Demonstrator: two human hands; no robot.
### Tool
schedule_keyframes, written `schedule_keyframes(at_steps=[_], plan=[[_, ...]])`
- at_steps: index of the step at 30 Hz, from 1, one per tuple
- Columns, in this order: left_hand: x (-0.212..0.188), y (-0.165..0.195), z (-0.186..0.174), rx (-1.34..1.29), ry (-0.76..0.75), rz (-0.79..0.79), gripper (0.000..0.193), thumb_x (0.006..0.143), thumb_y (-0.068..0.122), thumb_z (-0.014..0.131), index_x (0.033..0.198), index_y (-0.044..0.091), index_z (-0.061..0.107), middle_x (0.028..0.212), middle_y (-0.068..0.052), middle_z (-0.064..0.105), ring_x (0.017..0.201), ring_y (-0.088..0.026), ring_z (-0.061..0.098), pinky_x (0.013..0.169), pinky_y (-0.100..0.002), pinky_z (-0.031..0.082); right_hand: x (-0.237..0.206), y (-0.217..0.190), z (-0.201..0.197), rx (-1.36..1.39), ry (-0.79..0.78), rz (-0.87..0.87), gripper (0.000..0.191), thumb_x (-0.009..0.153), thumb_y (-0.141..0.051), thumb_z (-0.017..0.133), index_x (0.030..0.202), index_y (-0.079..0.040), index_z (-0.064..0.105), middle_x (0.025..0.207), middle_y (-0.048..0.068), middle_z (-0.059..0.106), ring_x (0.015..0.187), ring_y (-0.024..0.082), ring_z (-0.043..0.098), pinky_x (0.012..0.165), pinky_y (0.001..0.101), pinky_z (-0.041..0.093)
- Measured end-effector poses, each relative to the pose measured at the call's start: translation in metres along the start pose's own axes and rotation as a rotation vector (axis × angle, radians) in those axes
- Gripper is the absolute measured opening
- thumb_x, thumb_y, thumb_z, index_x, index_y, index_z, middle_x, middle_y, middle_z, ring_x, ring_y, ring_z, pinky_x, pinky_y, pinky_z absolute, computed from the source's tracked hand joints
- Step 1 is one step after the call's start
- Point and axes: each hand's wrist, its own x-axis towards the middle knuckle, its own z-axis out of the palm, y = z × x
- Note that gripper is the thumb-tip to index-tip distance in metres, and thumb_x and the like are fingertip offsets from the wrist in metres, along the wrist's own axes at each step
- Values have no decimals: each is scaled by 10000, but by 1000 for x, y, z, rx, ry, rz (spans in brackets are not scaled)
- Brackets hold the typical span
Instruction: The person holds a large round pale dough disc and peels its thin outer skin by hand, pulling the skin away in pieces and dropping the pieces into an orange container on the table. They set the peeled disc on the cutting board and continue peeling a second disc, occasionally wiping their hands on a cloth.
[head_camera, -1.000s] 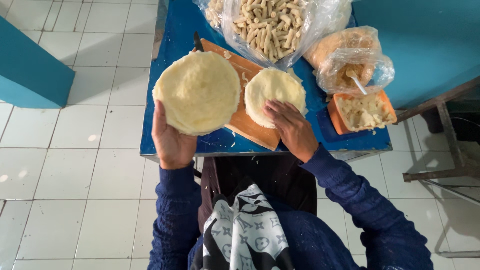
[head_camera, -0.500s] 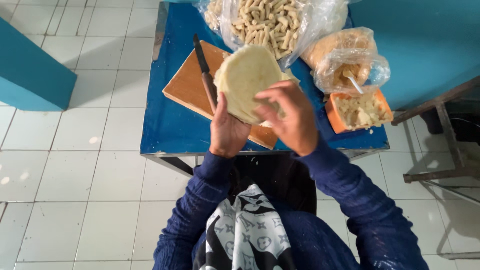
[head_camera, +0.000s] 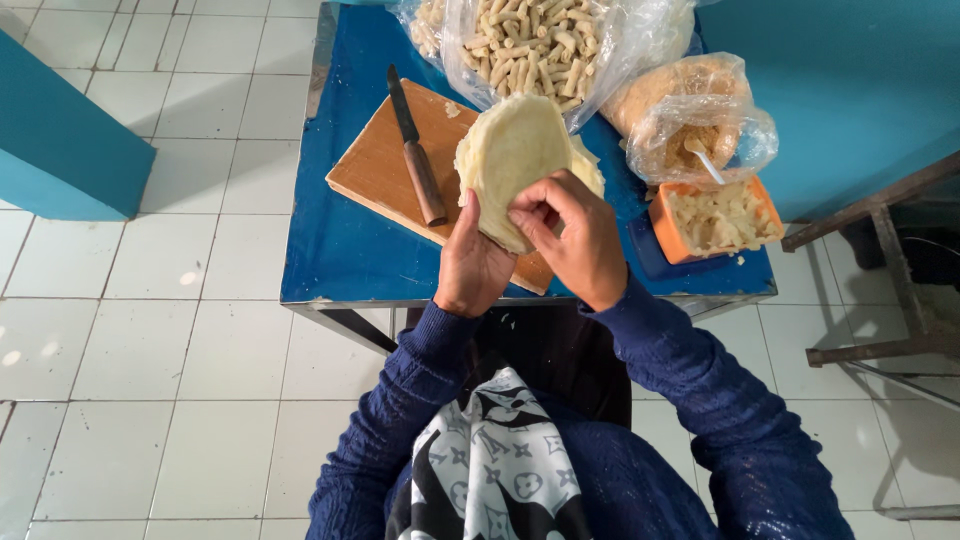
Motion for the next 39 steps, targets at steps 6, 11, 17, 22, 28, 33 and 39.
schedule_keyframes(at_steps=[6,11,17,22,28,33,39], plan=[[-2,-4,-11,-13,45,-7,579,1149,398,358,1609,54,286,1569,-132,441,1454,-272,430,1238,-445,330,-6,6,10,-210,60,-131,178,935,-29,766,1039,-62,625,991,76,661,815,236,696,701,332,548],[1,-6,-16,20,57,-9,589,1136,392,361,1605,47,279,1578,-133,438,1464,-255,427,1246,-435,329,-3,11,12,-30,47,-38,202,953,-38,771,1086,-45,620,971,81,641,800,217,696,686,312,558],[1,-7,-18,-18,32,4,598,1137,383,369,1615,41,259,1568,-133,445,1458,-264,433,1256,-447,314,-4,15,18,-45,74,-46,174,912,-57,804,988,-38,649,946,67,646,795,179,679,674,287,536],[-2,-4,-24,44,-10,-12,586,1137,332,417,1611,24,264,1543,-183,466,1427,-306,455,1230,-465,355,-2,26,19,101,-15,74,178,903,-65,822,930,-33,649,887,37,636,725,126,630,661,270,515],[-1,-7,-27,91,77,-19,530,1114,208,450,1565,-26,300,1523,-201,469,1423,-312,476,1229,-482,367,0,22,19,100,5,85,192,887,-81,835,952,-40,659,894,36,662,729,120,647,662,261,533],[2,-13,-31,-25,52,-5,528,1119,203,452,1564,-41,309,1522,-232,464,1424,-340,480,1242,-490,360,-2,15,24,-9,101,25,175,901,-41,786,1021,-31,659,930,60,674,802,166,705,695,281,552],[0,-16,-41,-5,51,7,579,1107,192,458,1607,-19,256,1559,-206,438,1446,-328,457,1248,-464,350,-3,18,33,27,98,103,129,919,-12,735,1006,-28,642,913,69,673,763,177,704,684,285,554]])
